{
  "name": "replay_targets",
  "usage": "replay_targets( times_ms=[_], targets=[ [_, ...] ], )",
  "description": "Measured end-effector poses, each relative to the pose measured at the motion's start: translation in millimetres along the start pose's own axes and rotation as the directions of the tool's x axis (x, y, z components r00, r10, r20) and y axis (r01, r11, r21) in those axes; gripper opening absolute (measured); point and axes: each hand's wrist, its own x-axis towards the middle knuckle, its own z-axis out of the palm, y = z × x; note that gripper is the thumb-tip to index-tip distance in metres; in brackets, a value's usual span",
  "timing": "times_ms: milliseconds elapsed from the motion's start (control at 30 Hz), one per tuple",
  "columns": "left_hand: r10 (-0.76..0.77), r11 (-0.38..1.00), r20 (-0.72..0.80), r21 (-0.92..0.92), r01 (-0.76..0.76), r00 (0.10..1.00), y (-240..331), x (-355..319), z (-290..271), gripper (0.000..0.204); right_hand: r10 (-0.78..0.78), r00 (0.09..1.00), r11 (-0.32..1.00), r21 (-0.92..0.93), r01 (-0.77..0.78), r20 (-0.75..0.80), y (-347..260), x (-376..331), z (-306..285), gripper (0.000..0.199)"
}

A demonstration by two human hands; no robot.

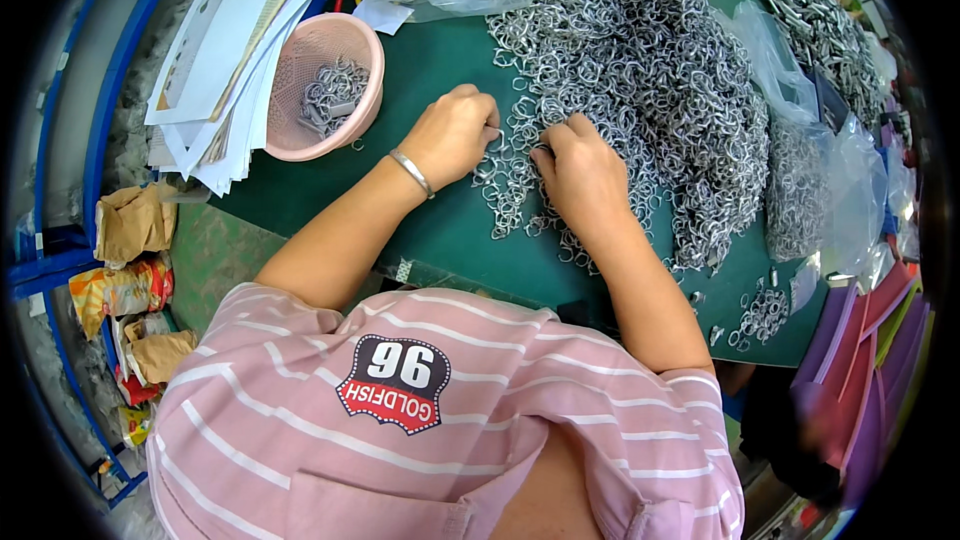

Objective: The person links together and sorts small metal rings by hand, moving some rings into a pink bowl while other piles remain on the table. The person handles the rings one at a time and in small groups.

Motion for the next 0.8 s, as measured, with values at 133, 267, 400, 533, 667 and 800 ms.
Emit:
replay_targets(
  times_ms=[133, 267, 400, 533, 667, 800],
  targets=[
    [0.035, 0.994, -0.068, -0.103, -0.042, 0.997, 4, -6, 2, 0.01, 0.043, 0.999, 0.999, 0.026, -0.043, -0.01, -2, -7, -1, 0.017],
    [-0.005, 0.951, -0.068, -0.31, -0.016, 0.998, 19, -10, -3, 0.01, 0.08, 0.996, 0.997, -0.008, -0.08, 0.044, -6, -10, -3, 0.018],
    [0.056, 0.902, -0.159, -0.416, -0.119, 0.986, 24, -14, -4, 0.011, 0.082, 0.991, 0.996, 0.031, -0.086, 0.11, -1, -8, -10, 0.018],
    [0.099, 0.85, -0.209, -0.491, -0.192, 0.973, 24, -18, 0, 0.011, 0.108, 0.992, 0.929, 0.347, -0.125, 0.069, 9, -15, -15, 0.017],
    [0.047, 0.797, -0.189, -0.585, -0.151, 0.981, 26, -21, 1, 0.009, 0.245, 0.97, 0.78, 0.593, -0.197, 0.0, 16, -27, -16, 0.019],
    [0.103, 0.8, -0.248, -0.554, -0.229, 0.963, 31, -23, 3, 0.008, 0.201, 0.98, 0.854, 0.49, -0.175, -0.001, 22, -34, -24, 0.018]
  ],
)
